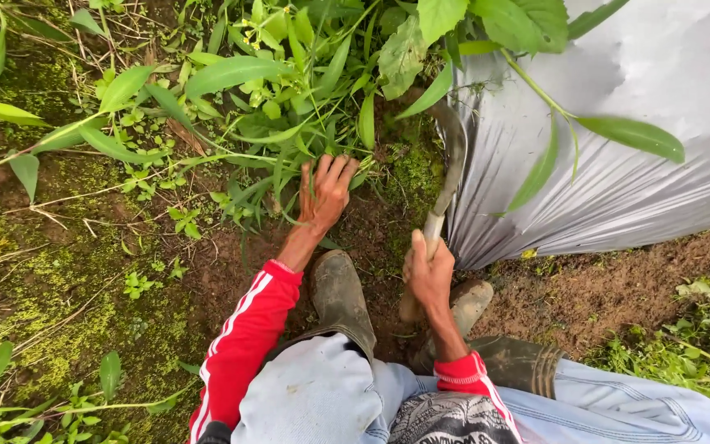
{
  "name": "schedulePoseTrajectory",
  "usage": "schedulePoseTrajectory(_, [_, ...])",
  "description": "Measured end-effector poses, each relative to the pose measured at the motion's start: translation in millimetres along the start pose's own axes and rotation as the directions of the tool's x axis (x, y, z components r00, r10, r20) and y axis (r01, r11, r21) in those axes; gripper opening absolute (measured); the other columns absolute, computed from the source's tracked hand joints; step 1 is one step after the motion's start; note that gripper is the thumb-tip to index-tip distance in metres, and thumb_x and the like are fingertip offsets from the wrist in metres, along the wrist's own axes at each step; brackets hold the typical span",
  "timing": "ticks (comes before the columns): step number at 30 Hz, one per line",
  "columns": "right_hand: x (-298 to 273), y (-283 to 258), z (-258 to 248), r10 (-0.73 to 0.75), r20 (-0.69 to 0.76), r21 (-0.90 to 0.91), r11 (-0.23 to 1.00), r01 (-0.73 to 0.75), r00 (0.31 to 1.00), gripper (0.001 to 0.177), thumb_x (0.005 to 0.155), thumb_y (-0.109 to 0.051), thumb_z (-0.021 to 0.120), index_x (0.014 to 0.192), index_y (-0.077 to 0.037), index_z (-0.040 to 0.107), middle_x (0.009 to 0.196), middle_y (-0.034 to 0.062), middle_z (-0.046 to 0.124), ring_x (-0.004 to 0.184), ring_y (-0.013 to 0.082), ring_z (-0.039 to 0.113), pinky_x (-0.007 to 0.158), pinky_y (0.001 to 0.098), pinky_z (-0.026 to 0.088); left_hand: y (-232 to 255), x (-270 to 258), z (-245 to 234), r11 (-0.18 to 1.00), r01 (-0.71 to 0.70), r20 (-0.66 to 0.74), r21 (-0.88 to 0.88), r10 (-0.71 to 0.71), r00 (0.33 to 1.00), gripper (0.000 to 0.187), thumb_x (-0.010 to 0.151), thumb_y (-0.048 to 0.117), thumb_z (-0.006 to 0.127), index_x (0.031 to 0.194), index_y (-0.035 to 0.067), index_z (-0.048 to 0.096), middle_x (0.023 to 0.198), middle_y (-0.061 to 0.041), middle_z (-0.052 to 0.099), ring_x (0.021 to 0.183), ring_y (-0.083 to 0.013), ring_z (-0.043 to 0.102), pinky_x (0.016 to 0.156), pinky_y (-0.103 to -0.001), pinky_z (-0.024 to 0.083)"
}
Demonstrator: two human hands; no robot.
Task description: The person uses a sickle to cut weeds and grass growing on the ground next to a plastic-covered mound. They repeatedly swing the tool to clear the vegetation and occasionally use their left hand to pull or gather the cut plants.
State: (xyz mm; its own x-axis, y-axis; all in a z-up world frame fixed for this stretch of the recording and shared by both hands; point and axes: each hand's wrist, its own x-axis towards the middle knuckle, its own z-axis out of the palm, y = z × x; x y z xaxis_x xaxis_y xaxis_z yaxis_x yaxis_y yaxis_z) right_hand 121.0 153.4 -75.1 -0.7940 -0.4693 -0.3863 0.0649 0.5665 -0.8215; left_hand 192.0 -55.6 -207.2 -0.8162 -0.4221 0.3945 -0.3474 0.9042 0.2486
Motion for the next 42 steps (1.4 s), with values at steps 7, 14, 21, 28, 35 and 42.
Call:
schedulePoseTrajectory(7, [-16.3,10.1,-16.0,0.108,0.011,0.031,0.994,-0.108,0.994,0.033,0.108,-0.024,0.055,0.081,-0.004,0.057,0.047,0.0050,0.055,0.034,0.0130,0.053,0.032,0.0280,0.046,12.3,-18.7,-71.5,0.998,0.056,0.194,0.030,-0.060,0.979,0.050,0.082,-0.001,0.074,0.130,0.009,0.061,0.127,-0.008,0.052,0.109,-0.0232,0.055,0.092,-0.041,0.048])
schedulePoseTrajectory(14, [-29.3,1.8,-32.4,0.150,-0.015,-0.047,0.987,-0.151,0.989,0.033,0.106,-0.023,0.060,0.078,-0.006,0.059,0.049,0.0048,0.055,0.037,0.0113,0.051,0.034,0.0249,0.045,40.1,-3.3,-99.5,0.993,0.113,0.548,0.029,-0.110,0.829,0.097,0.075,-0.010,0.080,0.158,0.021,0.040,0.171,-0.014,0.013,0.110,-0.0322,0.067,0.096,-0.071,0.052])
schedulePoseTrajectory(21, [-37.4,-7.6,-37.5,0.130,-0.024,-0.156,0.979,-0.132,0.991,0.042,0.103,-0.029,0.065,0.072,-0.003,0.057,0.047,0.0095,0.053,0.038,0.0159,0.051,0.036,0.0320,0.041,66.3,18.8,-30.8,0.829,-0.426,0.532,0.363,0.192,0.825,0.050,0.096,0.018,0.071,0.144,0.016,0.056,0.141,-0.009,0.063,0.133,-0.0239,0.057,0.118,-0.053,0.037])
schedulePoseTrajectory(28, [-31.0,-1.6,-39.2,0.086,-0.058,-0.158,0.983,-0.094,0.995,0.038,0.105,-0.026,0.063,0.074,-0.004,0.058,0.050,0.0093,0.052,0.041,0.0162,0.049,0.039,0.0320,0.040,49.4,3.2,66.2,0.967,-0.070,0.323,0.246,-0.014,0.946,0.026,0.089,0.008,0.072,0.113,0.002,0.067,0.102,-0.015,0.055,0.089,-0.0266,0.051,0.076,-0.045,0.036])
schedulePoseTrajectory(35, [-27.2,10.1,-35.1,0.026,-0.098,-0.073,0.997,-0.033,0.995,0.036,0.106,-0.022,0.059,0.074,-0.008,0.058,0.048,0.0059,0.056,0.040,0.0144,0.052,0.039,0.0282,0.043,37.0,-2.2,68.6,0.985,-0.075,0.182,0.156,0.047,0.982,0.019,0.090,0.011,0.076,0.106,0.002,0.070,0.092,-0.016,0.059,0.081,-0.0250,0.058,0.079,-0.043,0.043])
schedulePoseTrajectory(42, [-29.5,8.3,-44.0,0.122,0.020,-0.232,0.966,-0.114,0.992,0.037,0.106,-0.026,0.060,0.077,-0.003,0.060,0.049,0.0076,0.054,0.037,0.0145,0.046,0.038,0.0309,0.042,32.6,8.5,31.0,0.988,-0.070,0.155,0.135,0.049,0.987,0.024,0.088,0.006,0.077,0.110,0.003,0.071,0.094,-0.010,0.060,0.081,-0.0225,0.059,0.072,-0.038,0.046])
